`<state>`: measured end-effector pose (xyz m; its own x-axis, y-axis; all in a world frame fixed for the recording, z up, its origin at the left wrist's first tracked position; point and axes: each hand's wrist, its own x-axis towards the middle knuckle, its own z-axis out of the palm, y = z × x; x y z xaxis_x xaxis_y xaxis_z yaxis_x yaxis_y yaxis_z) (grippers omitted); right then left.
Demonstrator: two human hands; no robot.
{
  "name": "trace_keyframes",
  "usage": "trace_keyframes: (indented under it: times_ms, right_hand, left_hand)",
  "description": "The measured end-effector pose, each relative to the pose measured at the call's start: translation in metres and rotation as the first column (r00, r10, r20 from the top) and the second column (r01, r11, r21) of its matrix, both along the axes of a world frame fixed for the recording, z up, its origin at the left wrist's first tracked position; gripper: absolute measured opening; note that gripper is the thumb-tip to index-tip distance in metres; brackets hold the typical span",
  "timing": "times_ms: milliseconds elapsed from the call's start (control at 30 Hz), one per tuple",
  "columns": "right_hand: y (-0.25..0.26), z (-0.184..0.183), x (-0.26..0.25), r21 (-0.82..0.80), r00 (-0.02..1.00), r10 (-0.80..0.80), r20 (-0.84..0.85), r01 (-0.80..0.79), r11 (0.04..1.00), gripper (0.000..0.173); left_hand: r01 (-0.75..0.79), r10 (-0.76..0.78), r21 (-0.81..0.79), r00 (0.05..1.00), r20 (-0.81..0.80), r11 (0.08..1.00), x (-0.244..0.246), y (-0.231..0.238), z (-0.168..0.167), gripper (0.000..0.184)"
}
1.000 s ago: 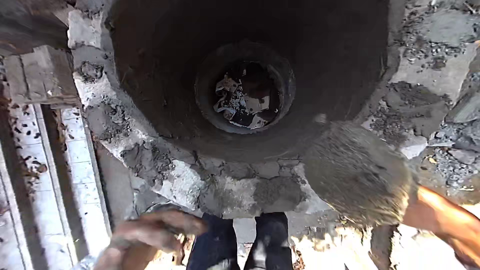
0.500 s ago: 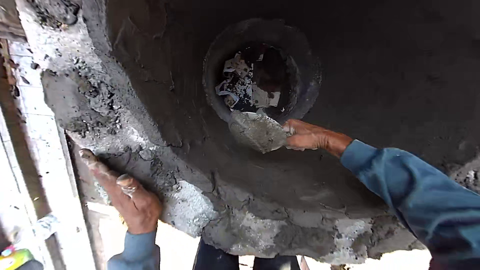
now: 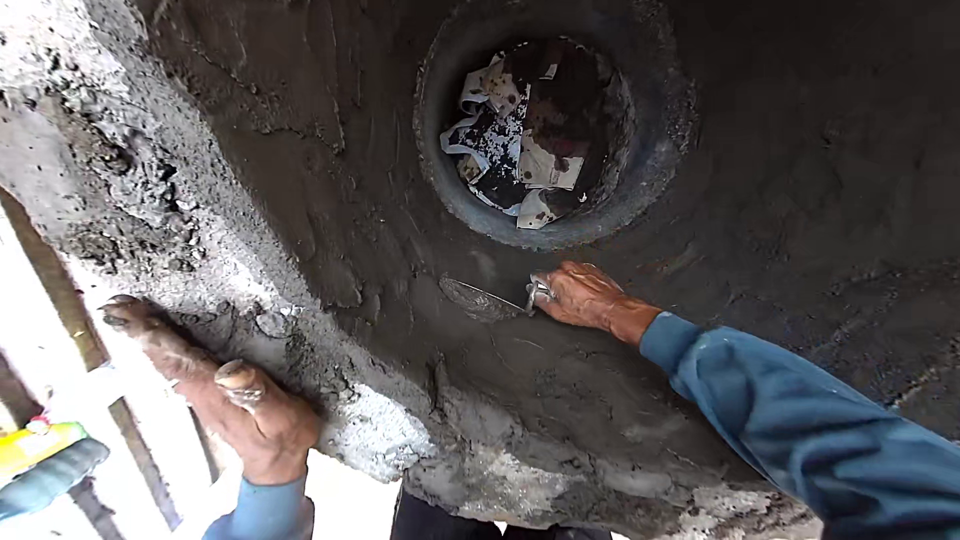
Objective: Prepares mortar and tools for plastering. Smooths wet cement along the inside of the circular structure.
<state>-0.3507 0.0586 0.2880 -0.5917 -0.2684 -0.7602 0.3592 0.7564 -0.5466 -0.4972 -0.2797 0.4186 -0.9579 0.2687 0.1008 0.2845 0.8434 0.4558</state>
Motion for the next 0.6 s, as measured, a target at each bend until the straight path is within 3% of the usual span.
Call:
trace_keyframes:
  times_ms: [300, 600]
  right_hand:
    - [-0.011, 0.045, 0.0, 0.033, 0.999, 0.037, 0.039, -0.038, 0.999, 0.037]
    - [-0.01, 0.078, 0.005, 0.015, 0.988, 0.119, -0.1, -0.118, 0.993, 0.035]
  left_hand:
    - [-0.014, 0.013, -0.076, 1.0, -0.013, 0.997, 0.0, 0.004, 0.001, 0.1]
    - [-0.007, 0.006, -0.13, 1.0, -0.006, 0.992, 0.002, 0.001, 0.0, 0.096]
